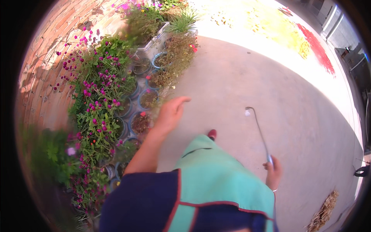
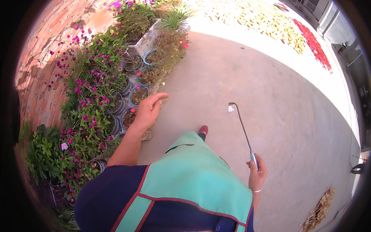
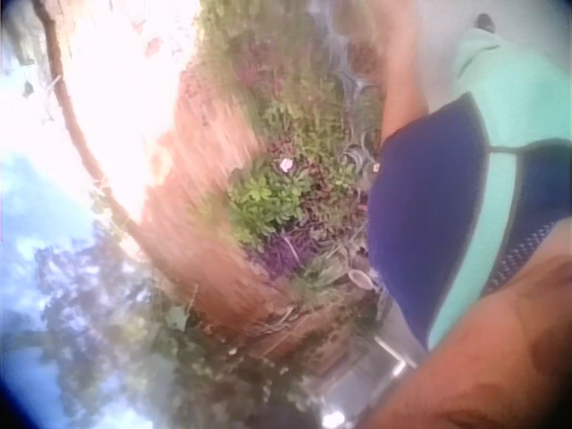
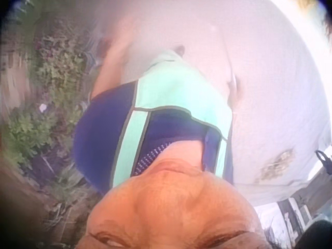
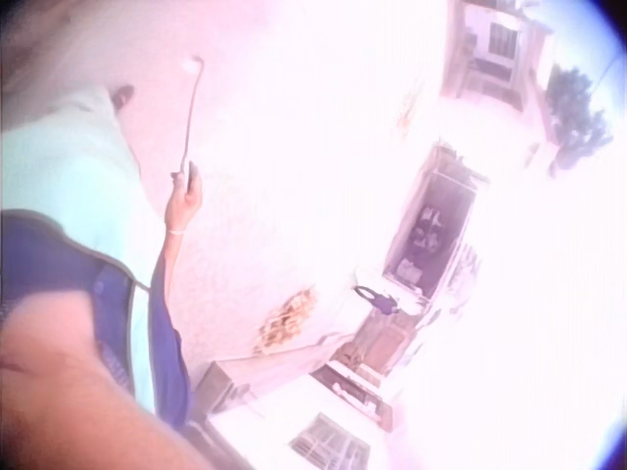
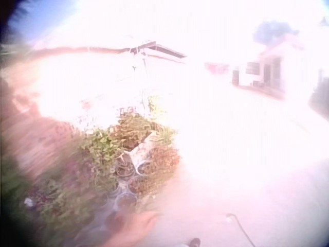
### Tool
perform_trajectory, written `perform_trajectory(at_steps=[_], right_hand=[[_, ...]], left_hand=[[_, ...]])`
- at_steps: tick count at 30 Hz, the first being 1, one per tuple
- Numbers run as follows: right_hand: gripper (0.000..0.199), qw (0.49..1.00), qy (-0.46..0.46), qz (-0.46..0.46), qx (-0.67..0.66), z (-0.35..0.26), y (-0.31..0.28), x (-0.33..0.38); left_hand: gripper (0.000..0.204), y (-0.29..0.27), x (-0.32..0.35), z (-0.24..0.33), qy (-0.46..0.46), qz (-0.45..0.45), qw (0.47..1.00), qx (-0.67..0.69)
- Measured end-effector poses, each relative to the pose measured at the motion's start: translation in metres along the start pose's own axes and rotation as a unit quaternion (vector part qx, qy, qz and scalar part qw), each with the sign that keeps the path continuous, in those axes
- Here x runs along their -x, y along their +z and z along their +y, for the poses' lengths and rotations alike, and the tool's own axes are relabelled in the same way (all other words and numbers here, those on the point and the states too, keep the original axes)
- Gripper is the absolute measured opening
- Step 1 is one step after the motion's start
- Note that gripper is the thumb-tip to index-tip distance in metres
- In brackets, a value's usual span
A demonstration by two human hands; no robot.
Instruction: The person uses a long metal hook to adjust potted plants and clear debris from a fenced garden area.
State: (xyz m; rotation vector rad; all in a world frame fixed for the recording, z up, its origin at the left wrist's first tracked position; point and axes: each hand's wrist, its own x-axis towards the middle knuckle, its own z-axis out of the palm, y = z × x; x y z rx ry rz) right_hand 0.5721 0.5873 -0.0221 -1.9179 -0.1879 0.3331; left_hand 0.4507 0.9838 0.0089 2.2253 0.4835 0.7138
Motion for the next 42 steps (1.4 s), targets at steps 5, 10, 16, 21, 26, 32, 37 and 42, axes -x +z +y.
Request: perform_trajectory(at_steps=[5, 10, 16, 21, 26, 32, 37, 42], right_hand=[[0.025, 0.997, 0.03, 0.06, -0.032, 0.02, -0.044, -0.051], [0.025, 0.988, 0.037, 0.136, -0.065, 0.024, -0.118, -0.125], [0.027, 0.951, 0.059, 0.26, -0.156, 0.013, -0.217, -0.206], [0.027, 0.873, 0.081, 0.378, -0.297, 0.038, -0.284, -0.212], [0.028, 0.826, 0.013, 0.418, -0.379, 0.097, -0.357, -0.241], [0.03, 0.863, 0.046, 0.41, -0.291, 0.133, -0.51, -0.354], [0.027, 0.844, -0.076, 0.466, -0.254, 0.125, -0.661, -0.459], [0.023, 0.904, 0.043, 0.412, -0.102, 0.171, -0.789, -0.563]], left_hand=[[0.021, 0.096, -0.085, 0.033, -0.056, -0.105, 0.992, 0.047], [0.024, 0.243, -0.175, 0.031, 0.041, -0.143, 0.985, 0.089], [0.02, 0.397, -0.302, 0.139, 0.076, -0.243, 0.948, 0.192], [0.02, 0.534, -0.348, 0.219, 0.168, -0.38, 0.886, 0.207], [0.018, 0.67, -0.362, 0.286, 0.175, -0.452, 0.844, 0.228], [0.018, 0.82, -0.409, 0.401, 0.207, -0.462, 0.839, 0.198], [0.017, 0.924, -0.459, 0.482, 0.179, -0.43, 0.849, 0.251], [0.016, 1.062, -0.508, 0.491, 0.159, -0.462, 0.843, 0.223]])
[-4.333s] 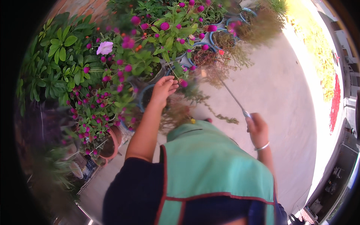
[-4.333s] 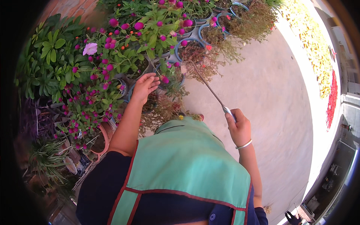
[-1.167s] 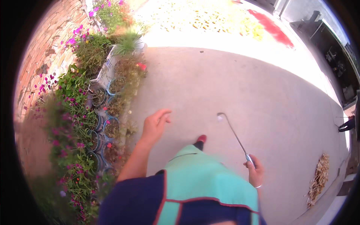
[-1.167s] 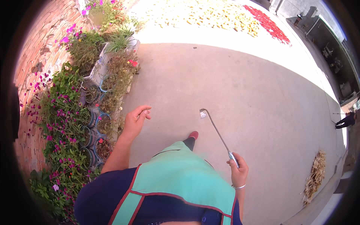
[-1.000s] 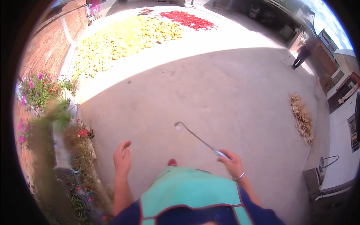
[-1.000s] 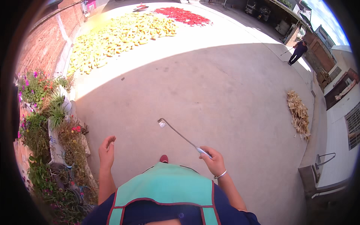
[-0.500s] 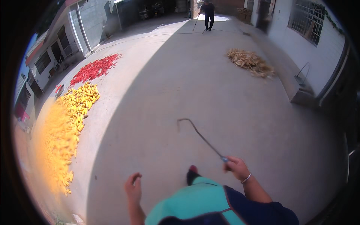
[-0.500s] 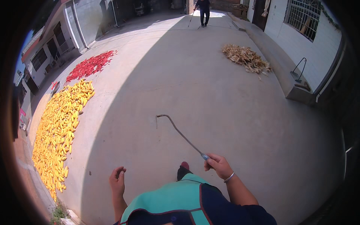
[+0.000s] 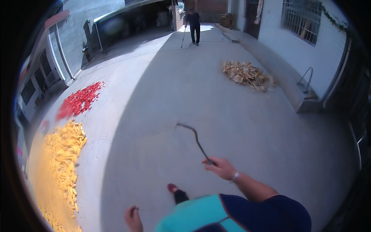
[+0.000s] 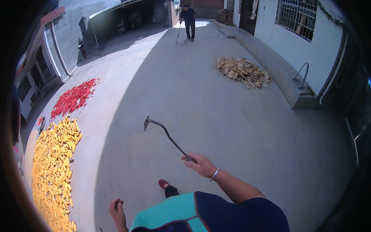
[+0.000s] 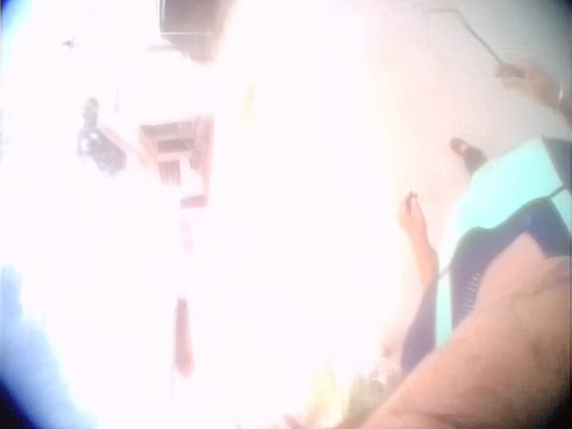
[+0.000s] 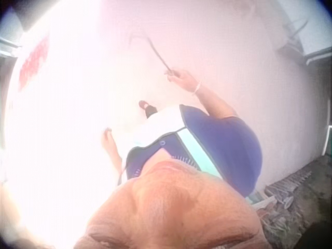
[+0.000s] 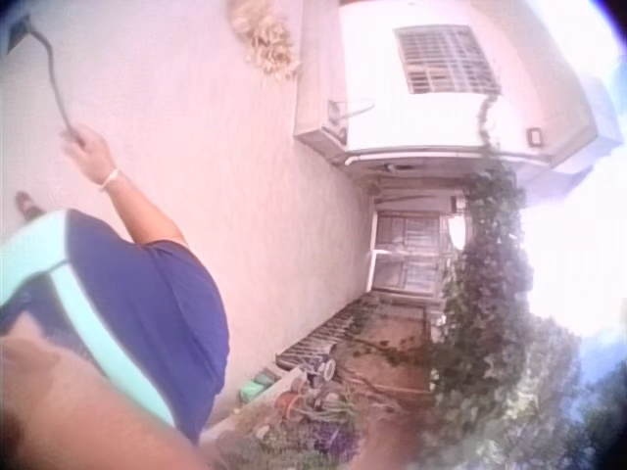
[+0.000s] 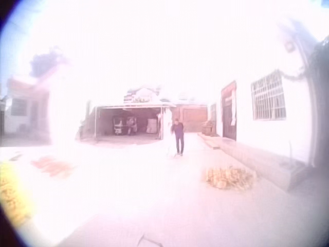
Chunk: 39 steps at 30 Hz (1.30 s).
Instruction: The person uses a long metal hook to adjust potted plants and clear debris from a fenced garden area.
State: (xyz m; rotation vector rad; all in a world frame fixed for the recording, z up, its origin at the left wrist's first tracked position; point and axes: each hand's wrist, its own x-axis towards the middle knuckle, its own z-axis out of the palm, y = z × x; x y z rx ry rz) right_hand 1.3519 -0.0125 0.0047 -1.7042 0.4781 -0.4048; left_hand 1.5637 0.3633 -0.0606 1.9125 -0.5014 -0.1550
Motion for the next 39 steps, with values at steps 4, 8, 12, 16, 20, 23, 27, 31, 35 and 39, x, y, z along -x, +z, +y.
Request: perform_trajectory(at_steps=[4, 8, 12, 16, 20, 23, 27, 31, 35, 39], right_hand=[[0.017, 0.992, 0.109, 0.033, 0.046, 0.035, 0.011, -0.117], [0.017, 0.98, 0.006, 0.09, 0.175, 0.034, 0.009, -0.253], [0.02, 0.977, 0.024, 0.163, 0.135, 0.019, -0.007, -0.366], [0.03, 0.947, 0.045, 0.232, 0.216, 0.055, -0.036, -0.49], [0.037, 0.952, 0.018, 0.227, 0.203, 0.081, -0.059, -0.657], [0.036, 0.959, 0.006, 0.181, 0.218, 0.065, -0.068, -0.798], [0.037, 0.97, -0.017, 0.109, 0.215, 0.019, -0.072, -0.992], [0.039, 0.99, 0.009, 0.064, 0.123, 0.038, -0.058, -1.167], [0.039, 0.995, 0.088, 0.026, 0.038, 0.031, -0.023, -1.312], [0.04, 0.983, 0.166, -0.051, -0.065, 0.012, -0.021, -1.442]], left_hand=[[0.016, 0.019, -0.156, -0.017, 0.009, 0.016, 1.0, -0.007], [0.017, 0.034, -0.337, 0.03, 0.023, 0.022, 0.999, -0.02], [0.017, 0.084, -0.512, 0.058, 0.087, -0.035, 0.995, -0.041], [0.015, 0.154, -0.655, 0.052, 0.131, -0.052, 0.99, -0.01], [0.013, 0.196, -0.77, 0.022, 0.134, -0.07, 0.986, -0.065], [0.015, 0.204, -0.862, 0.045, 0.063, -0.019, 0.998, -0.019], [0.017, 0.202, -0.974, 0.038, 0.007, 0.079, 0.997, -0.01], [0.017, 0.218, -1.084, -0.008, -0.04, 0.114, 0.993, 0.0], [0.018, 0.23, -1.235, -0.047, -0.075, 0.122, 0.99, -0.011], [0.018, 0.255, -1.41, -0.036, -0.031, 0.097, 0.995, 0.008]])
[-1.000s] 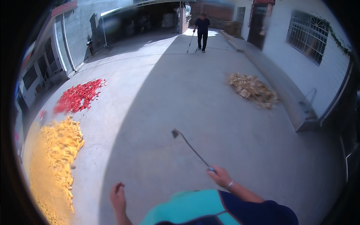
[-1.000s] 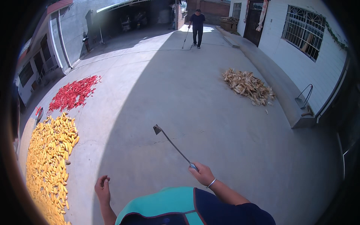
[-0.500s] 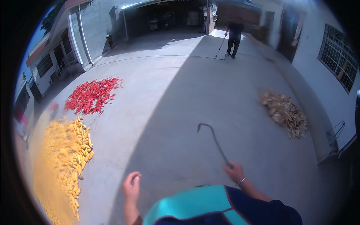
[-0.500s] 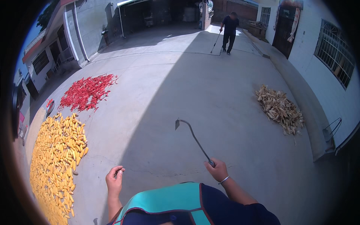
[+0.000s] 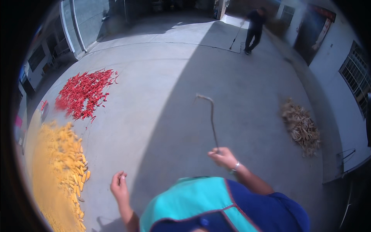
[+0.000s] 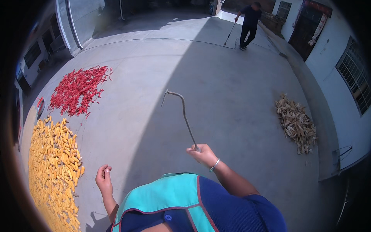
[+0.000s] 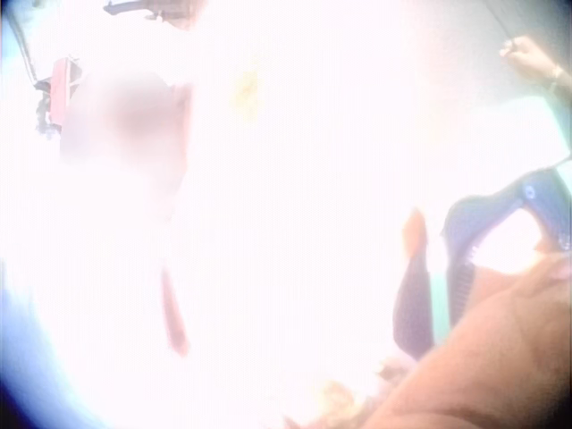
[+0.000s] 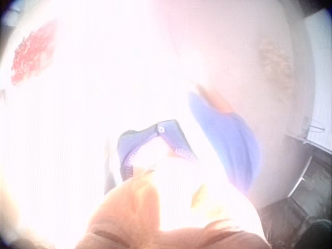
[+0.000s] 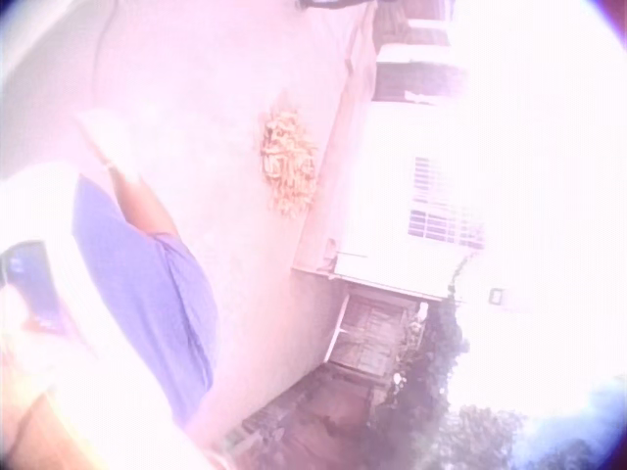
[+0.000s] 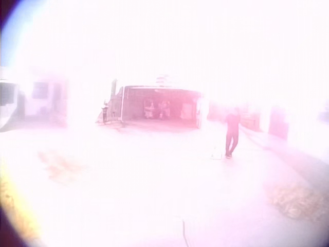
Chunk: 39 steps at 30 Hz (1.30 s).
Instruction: The person uses a long metal hook to adjust potted plants and clear debris from a fenced garden area.
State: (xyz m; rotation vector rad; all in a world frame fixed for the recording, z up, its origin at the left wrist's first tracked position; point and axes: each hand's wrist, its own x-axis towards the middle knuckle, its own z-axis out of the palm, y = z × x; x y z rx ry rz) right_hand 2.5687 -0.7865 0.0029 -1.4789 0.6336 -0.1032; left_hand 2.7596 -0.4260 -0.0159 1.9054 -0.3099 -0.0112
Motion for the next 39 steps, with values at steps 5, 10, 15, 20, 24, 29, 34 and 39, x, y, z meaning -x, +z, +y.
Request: perform_trajectory(at_steps=[5, 10, 15, 20, 24, 29, 34, 39], right_hand=[[0.038, 0.989, -0.059, -0.083, -0.105, -0.048, -0.02, -0.139], [0.034, 0.972, -0.11, -0.175, -0.109, -0.069, -0.05, -0.324], [0.035, 0.958, -0.064, -0.247, -0.133, -0.162, -0.064, -0.519], [0.034, 0.984, -0.113, -0.055, 0.126, -0.249, -0.039, -0.702], [0.027, 0.949, -0.198, -0.075, 0.234, -0.288, -0.012, -0.834], [0.032, 0.921, -0.211, -0.107, 0.31, -0.378, 0.034, -0.983], [0.032, 0.909, -0.184, -0.104, 0.361, -0.447, 0.047, -1.124], [0.027, 0.92, -0.192, -0.101, 0.326, -0.479, 0.06, -1.273]], left_hand=[[0.018, 0.081, -0.189, 0.028, 0.065, -0.06, 0.996, 0.01], [0.018, 0.164, -0.349, 0.011, 0.059, -0.055, 0.996, 0.023], [0.018, 0.205, -0.497, 0.013, 0.029, -0.041, 0.999, -0.003], [0.016, 0.233, -0.639, 0.004, 0.006, 0.055, 0.998, 0.019], [0.014, 0.261, -0.768, -0.018, 0.011, 0.104, 0.993, 0.061], [0.02, 0.307, -0.993, 0.031, 0.171, 0.133, 0.976, -0.013], [0.032, 0.369, -1.185, 0.065, 0.244, 0.133, 0.951, -0.138], [0.025, 0.428, -1.359, 0.04, 0.289, 0.137, 0.913, -0.255]])
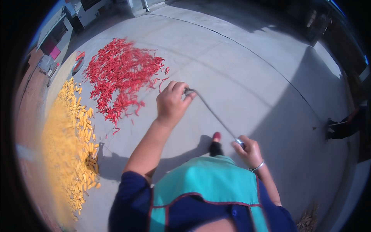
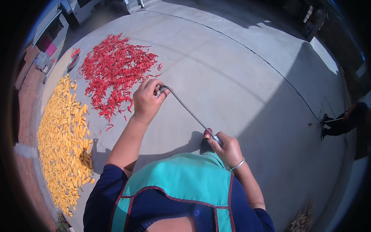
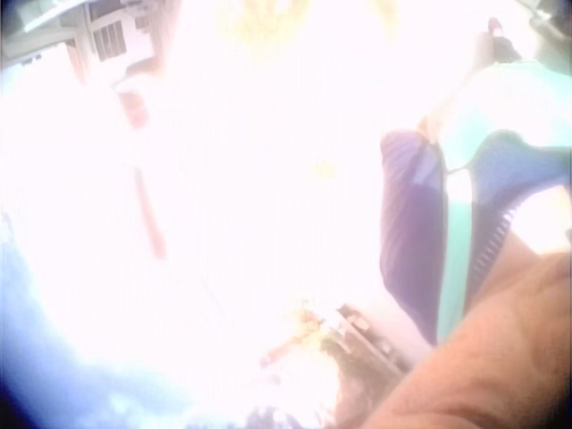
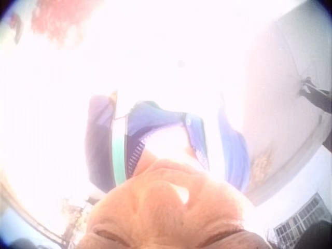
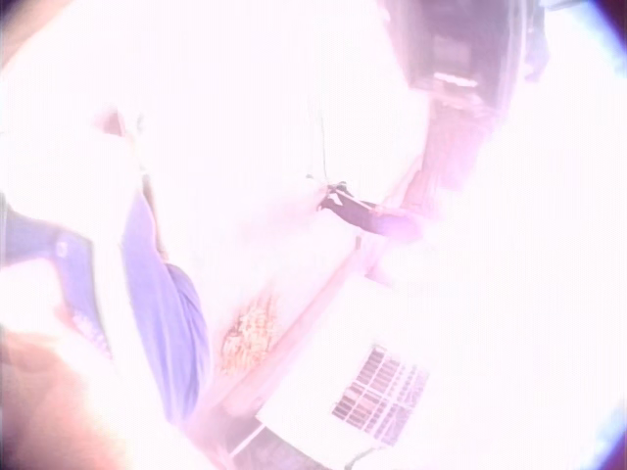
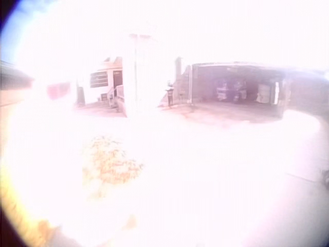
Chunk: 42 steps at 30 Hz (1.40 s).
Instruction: The person uses a long metal hook to adjust potted plants and clear debris from a fenced garden area.
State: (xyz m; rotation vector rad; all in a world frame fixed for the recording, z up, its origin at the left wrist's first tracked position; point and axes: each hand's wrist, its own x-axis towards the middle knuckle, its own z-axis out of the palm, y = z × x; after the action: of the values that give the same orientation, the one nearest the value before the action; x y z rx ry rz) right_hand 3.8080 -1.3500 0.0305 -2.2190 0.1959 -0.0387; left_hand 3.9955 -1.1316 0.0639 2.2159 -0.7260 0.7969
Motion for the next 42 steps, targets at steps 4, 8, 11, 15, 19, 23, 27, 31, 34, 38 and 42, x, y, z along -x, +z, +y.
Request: perform_trajectory(at_steps=[4, 8, 11, 15, 19, 23, 27, 31, 34, 38, 42], right_hand=[[0.028, 0.999, -0.021, -0.033, 0.002, 0.03, -0.024, -0.139], [0.028, 0.995, -0.034, -0.094, 0.012, 0.034, -0.065, -0.283], [0.027, 0.988, -0.063, -0.132, 0.042, 0.039, -0.092, -0.384], [0.027, 0.975, -0.092, -0.202, 0.024, 0.049, -0.093, -0.515], [0.03, 0.953, -0.07, -0.268, -0.122, 0.065, -0.077, -0.641], [0.031, 0.928, 0.004, -0.305, -0.216, 0.05, -0.072, -0.775], [0.03, 0.917, 0.017, -0.296, -0.266, 0.03, -0.074, -0.902], [0.033, 0.893, 0.026, -0.315, -0.321, 0.023, -0.064, -1.023], [0.038, 0.863, 0.017, -0.367, -0.346, 0.026, -0.049, -1.128], [0.043, 0.85, -0.027, -0.412, -0.327, 0.012, -0.023, -1.285], [0.047, 0.877, -0.082, -0.411, -0.236, -0.031, 0.009, -1.445]], left_hand=[[0.018, 0.083, -0.078, -0.063, 0.025, 0.018, 0.998, -0.048], [0.012, 0.127, -0.169, -0.117, 0.029, -0.035, 0.997, -0.057], [0.009, 0.148, -0.228, -0.156, 0.022, -0.095, 0.995, -0.011], [0.011, 0.184, -0.298, -0.241, -0.035, -0.21, 0.971, 0.113], [0.01, 0.24, -0.368, -0.329, -0.315, -0.12, 0.889, 0.311], [0.011, 0.3, -0.446, -0.426, -0.316, -0.071, 0.908, 0.265], [0.016, 0.357, -0.548, -0.5, -0.208, -0.098, 0.955, 0.186], [0.018, 0.411, -0.638, -0.565, -0.314, -0.087, 0.867, 0.377], [0.025, 0.449, -0.702, -0.606, -0.356, -0.049, 0.725, 0.588], [0.018, 0.49, -0.777, -0.683, -0.337, -0.042, 0.611, 0.715], [0.014, 0.503, -0.865, -0.749, -0.343, -0.006, 0.679, 0.649]])
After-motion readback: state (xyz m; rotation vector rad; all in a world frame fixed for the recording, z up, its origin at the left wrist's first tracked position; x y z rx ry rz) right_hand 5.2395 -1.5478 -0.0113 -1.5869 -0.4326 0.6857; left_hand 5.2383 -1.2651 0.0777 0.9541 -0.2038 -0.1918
